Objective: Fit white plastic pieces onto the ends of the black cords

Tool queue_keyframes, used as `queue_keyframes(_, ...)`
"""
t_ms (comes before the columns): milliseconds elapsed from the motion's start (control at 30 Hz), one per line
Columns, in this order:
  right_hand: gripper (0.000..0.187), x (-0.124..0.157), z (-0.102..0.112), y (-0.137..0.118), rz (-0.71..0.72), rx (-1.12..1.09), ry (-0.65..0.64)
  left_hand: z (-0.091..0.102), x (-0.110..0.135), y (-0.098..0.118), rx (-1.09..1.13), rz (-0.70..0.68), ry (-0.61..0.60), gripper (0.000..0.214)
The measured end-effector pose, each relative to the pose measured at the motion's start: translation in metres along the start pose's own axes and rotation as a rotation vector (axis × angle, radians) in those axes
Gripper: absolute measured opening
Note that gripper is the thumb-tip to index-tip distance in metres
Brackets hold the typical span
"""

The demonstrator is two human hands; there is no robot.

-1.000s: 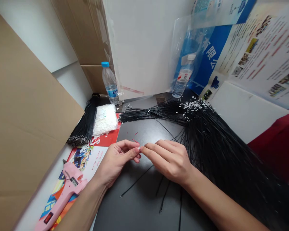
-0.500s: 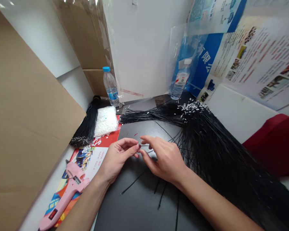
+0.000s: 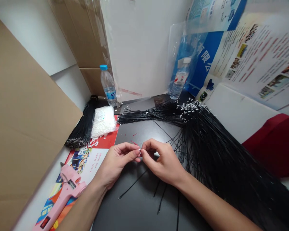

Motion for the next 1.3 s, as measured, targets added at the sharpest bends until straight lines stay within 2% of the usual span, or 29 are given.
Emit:
queue_keyframes(167,0.009,0.000,-0.001,0.002,0.022,0.016,0.052,0.000,0.000,-0.003,0.068,0.037,0.020,0.035)
queue_keyframes(433,0.012,0.002,0.002,0.000,0.071,0.124,0.151,0.001,-0.001,-0.004,-0.102,-0.013,-0.035,0.028)
queue_keyframes(533,0.011,0.001,0.001,0.003,0.055,0.109,0.152,-0.007,0.001,-0.007,0.023,0.020,-0.033,0.031)
queue_keyframes(700,0.011,-0.002,-0.002,0.001,0.087,0.081,0.151,-0.011,0.004,-0.012,0.182,0.090,0.044,0.034)
queue_keyframes(1000,0.010,-0.001,-0.005,0.000,0.154,0.111,0.161,-0.006,0.002,-0.015,0.123,0.062,0.053,0.036)
queue_keyframes(1300,0.013,-0.003,-0.007,-0.003,0.156,0.161,0.137,-0.003,0.002,-0.014,0.169,0.050,0.090,0.040)
Point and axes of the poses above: each hand's wrist, its own x-axis away from the middle knuckle, its own z-axis out of the back of the hand, y = z × x, the point moved 8 cm from there along -x, towards the middle knuckle, and after that the axes turned 14 degrees about -z, right-handed, at the moved point
